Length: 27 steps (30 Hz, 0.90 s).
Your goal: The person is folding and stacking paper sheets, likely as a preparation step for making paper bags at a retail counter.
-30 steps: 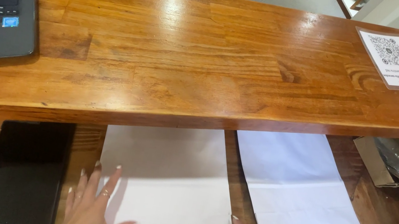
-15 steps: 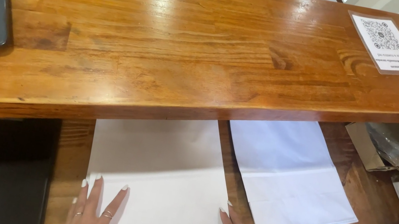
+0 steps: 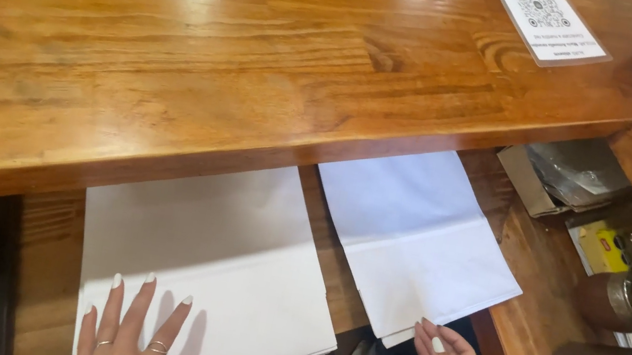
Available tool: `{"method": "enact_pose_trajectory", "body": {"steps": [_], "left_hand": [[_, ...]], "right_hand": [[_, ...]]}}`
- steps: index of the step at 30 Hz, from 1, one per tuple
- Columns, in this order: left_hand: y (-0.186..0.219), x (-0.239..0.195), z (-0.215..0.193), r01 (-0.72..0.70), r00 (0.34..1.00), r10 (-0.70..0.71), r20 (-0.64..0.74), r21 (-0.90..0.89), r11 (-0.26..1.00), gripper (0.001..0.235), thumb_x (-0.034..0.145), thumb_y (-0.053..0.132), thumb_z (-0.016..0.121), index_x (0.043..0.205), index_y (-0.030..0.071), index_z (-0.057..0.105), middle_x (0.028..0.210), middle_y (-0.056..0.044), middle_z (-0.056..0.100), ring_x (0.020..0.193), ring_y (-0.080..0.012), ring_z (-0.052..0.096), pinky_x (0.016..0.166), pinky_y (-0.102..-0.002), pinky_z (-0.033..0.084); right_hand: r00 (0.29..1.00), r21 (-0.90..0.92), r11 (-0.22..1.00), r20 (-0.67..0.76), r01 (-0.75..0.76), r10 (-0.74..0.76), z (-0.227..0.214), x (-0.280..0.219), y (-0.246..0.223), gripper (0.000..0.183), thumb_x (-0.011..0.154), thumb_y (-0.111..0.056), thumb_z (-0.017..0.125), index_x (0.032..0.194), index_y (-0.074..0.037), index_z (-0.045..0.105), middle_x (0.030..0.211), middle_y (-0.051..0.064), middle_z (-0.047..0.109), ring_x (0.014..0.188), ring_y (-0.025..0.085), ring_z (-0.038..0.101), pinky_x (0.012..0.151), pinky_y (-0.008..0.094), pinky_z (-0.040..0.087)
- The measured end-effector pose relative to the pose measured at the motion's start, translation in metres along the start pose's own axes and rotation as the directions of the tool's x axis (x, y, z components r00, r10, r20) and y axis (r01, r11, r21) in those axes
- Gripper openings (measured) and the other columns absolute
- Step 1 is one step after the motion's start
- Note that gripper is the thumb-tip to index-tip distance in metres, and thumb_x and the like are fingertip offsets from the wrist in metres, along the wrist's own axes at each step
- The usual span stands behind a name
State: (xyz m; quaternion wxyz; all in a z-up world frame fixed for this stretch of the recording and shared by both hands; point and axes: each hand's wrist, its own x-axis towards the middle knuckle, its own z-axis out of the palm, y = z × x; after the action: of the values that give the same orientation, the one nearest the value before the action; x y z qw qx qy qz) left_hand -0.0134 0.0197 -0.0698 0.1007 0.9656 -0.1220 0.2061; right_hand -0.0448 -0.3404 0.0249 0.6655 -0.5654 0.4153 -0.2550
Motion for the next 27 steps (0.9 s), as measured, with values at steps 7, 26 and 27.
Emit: {"method": "enact_pose_trajectory", "body": {"steps": [7,26,27], "left_hand": [[-0.007,-0.002,0.015,-0.009,1.000,0.010,-0.028,0.028,1.000,0.083,0.064,0.083,0.057,0.136,0.043,0.061,0.155,-0.006,0.056,0.152,-0.0388,0.049,0.121,-0.060,0.041],[-0.009,-0.013,0.034,0.391,0.850,-0.033,0.526,-0.587,0.709,0.101,0.070,0.036,0.097,0.155,0.031,0.043,0.152,0.001,0.058,0.140,-0.0222,0.055,0.114,-0.036,0.043],[-0.010,-0.011,0.032,0.395,0.850,-0.042,0.524,-0.584,0.710,0.101,0.070,0.036,0.097,0.155,0.031,0.043,0.152,0.001,0.058,0.140,-0.0222,0.055,0.114,-0.036,0.043]], "right_hand": [[0.949,0.166,0.936,-0.003,-0.311,0.315,0.008,-0.010,-0.029,0.041,0.100,0.000,0.040,0.140,0.010,0.042,0.141,0.041,0.052,0.133,0.051,0.053,0.119,0.053,0.041],[0.980,0.216,0.956,0.054,-0.199,0.192,0.009,0.118,0.019,0.068,0.092,0.009,0.047,0.151,-0.022,0.042,0.150,0.001,0.057,0.131,0.022,0.058,0.106,0.042,0.053],[0.979,0.214,0.956,0.062,-0.202,0.193,0.008,0.112,0.013,0.068,0.092,0.009,0.047,0.151,-0.022,0.042,0.150,0.001,0.057,0.131,0.022,0.058,0.106,0.042,0.053]]}}
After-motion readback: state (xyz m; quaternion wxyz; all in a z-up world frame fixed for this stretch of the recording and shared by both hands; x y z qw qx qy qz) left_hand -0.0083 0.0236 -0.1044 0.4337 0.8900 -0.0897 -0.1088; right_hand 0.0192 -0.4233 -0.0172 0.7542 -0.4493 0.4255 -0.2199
